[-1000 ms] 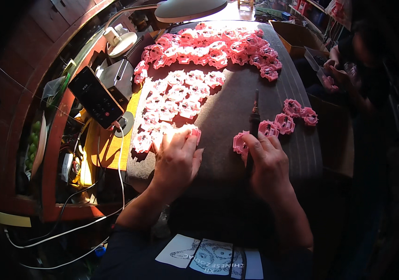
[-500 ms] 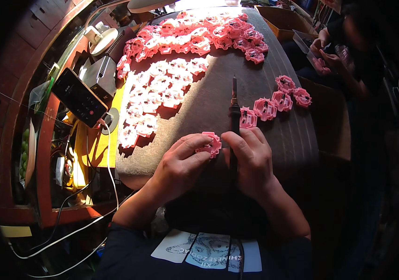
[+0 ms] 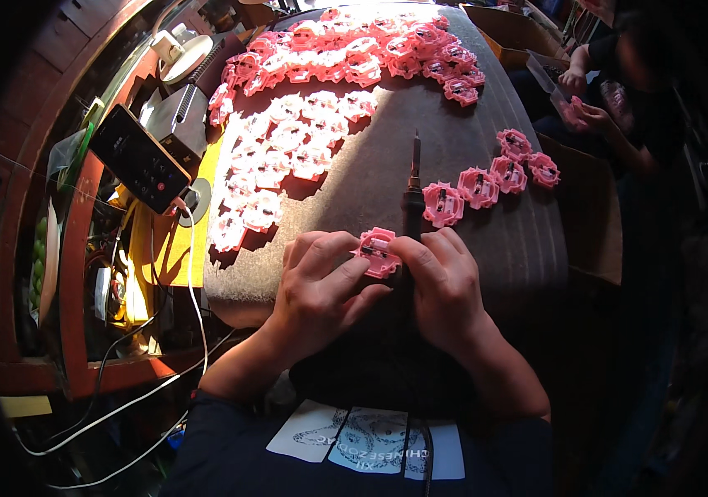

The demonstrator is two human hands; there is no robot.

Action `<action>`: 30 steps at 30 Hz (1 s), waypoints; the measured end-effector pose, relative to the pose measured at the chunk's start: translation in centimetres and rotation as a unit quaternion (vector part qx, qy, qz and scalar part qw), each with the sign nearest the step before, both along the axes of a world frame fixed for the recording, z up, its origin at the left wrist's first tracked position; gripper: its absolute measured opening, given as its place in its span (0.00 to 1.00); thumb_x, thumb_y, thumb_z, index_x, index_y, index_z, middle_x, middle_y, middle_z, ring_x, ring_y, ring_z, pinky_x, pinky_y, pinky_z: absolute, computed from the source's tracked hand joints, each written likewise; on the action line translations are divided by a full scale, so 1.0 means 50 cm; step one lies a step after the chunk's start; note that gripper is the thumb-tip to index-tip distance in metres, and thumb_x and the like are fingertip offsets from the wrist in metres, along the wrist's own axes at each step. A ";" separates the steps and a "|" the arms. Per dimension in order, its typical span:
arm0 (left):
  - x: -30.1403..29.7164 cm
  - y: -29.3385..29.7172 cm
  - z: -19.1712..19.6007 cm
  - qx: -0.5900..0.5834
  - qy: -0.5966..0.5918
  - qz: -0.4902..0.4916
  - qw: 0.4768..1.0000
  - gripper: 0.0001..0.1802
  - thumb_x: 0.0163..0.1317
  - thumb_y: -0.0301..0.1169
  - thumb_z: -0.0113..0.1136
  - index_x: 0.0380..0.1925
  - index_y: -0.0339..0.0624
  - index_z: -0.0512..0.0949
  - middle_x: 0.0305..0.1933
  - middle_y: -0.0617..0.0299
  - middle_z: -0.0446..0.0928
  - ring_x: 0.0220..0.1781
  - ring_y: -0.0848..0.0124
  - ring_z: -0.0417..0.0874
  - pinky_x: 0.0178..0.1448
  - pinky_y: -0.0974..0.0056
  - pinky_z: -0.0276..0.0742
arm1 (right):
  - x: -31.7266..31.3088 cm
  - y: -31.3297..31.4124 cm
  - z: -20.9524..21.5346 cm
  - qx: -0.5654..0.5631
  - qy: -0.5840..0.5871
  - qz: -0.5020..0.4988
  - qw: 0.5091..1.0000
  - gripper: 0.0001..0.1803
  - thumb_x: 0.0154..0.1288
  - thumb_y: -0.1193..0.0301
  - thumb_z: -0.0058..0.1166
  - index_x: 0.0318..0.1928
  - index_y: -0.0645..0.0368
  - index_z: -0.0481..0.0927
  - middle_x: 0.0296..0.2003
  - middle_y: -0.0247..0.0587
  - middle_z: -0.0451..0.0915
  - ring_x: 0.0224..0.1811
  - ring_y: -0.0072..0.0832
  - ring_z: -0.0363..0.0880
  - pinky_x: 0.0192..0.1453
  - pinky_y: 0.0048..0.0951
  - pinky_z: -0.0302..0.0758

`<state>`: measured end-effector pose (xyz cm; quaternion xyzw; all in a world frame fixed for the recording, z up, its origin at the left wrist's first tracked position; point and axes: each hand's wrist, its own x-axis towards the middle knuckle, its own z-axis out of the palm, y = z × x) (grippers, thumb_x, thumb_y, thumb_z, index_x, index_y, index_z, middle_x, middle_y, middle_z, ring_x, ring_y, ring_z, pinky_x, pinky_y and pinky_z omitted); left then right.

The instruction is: The person uses a soldering iron to attach small components to pink plastic flower-shaped parts. They pick up each part, apply solder to the center, and place the finished piece on the table. A smartphone is visible on the left, and another person works nearby.

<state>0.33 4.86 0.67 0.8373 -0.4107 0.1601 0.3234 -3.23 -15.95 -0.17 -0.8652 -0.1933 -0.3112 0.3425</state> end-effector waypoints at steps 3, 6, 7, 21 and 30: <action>-0.006 -0.001 0.006 0.005 0.023 0.021 1.000 0.18 0.57 0.26 0.77 0.48 0.39 0.86 0.57 0.50 0.80 0.57 0.51 0.80 0.62 0.48 0.77 | -0.010 -0.003 -0.004 -0.016 -0.006 0.010 1.000 0.18 0.59 0.85 0.66 0.51 0.61 0.82 0.34 0.48 0.79 0.32 0.45 0.77 0.36 0.42 0.74; 0.004 0.000 -0.001 -0.012 0.000 0.031 0.999 0.17 0.58 0.23 0.75 0.49 0.38 0.86 0.55 0.50 0.79 0.55 0.51 0.80 0.60 0.49 0.78 | -0.020 0.002 0.003 0.000 0.007 0.020 1.000 0.19 0.59 0.87 0.61 0.52 0.61 0.83 0.33 0.46 0.78 0.33 0.44 0.76 0.35 0.42 0.73; 0.005 0.003 -0.004 -0.019 -0.015 0.036 0.999 0.17 0.58 0.23 0.75 0.49 0.37 0.85 0.55 0.50 0.79 0.55 0.52 0.80 0.60 0.50 0.78 | -0.020 0.003 0.001 0.005 0.007 0.024 1.000 0.19 0.59 0.86 0.61 0.52 0.61 0.83 0.33 0.46 0.78 0.33 0.44 0.76 0.35 0.43 0.73; -0.003 -0.033 -0.017 -0.110 0.141 -0.030 0.983 0.14 0.64 0.19 0.69 0.50 0.36 0.86 0.50 0.49 0.80 0.45 0.54 0.88 0.48 0.56 0.85 | -0.013 0.015 -0.012 0.086 0.017 0.041 0.995 0.20 0.59 0.82 0.67 0.53 0.61 0.81 0.37 0.48 0.84 0.34 0.45 0.81 0.39 0.42 0.78; 0.003 -0.037 -0.024 -0.142 0.126 -0.034 0.981 0.11 0.64 0.19 0.70 0.46 0.35 0.85 0.46 0.51 0.83 0.46 0.53 0.88 0.50 0.55 0.85 | -0.011 0.015 -0.015 0.083 0.023 0.028 0.996 0.19 0.60 0.83 0.65 0.52 0.61 0.81 0.38 0.47 0.84 0.35 0.45 0.82 0.40 0.41 0.78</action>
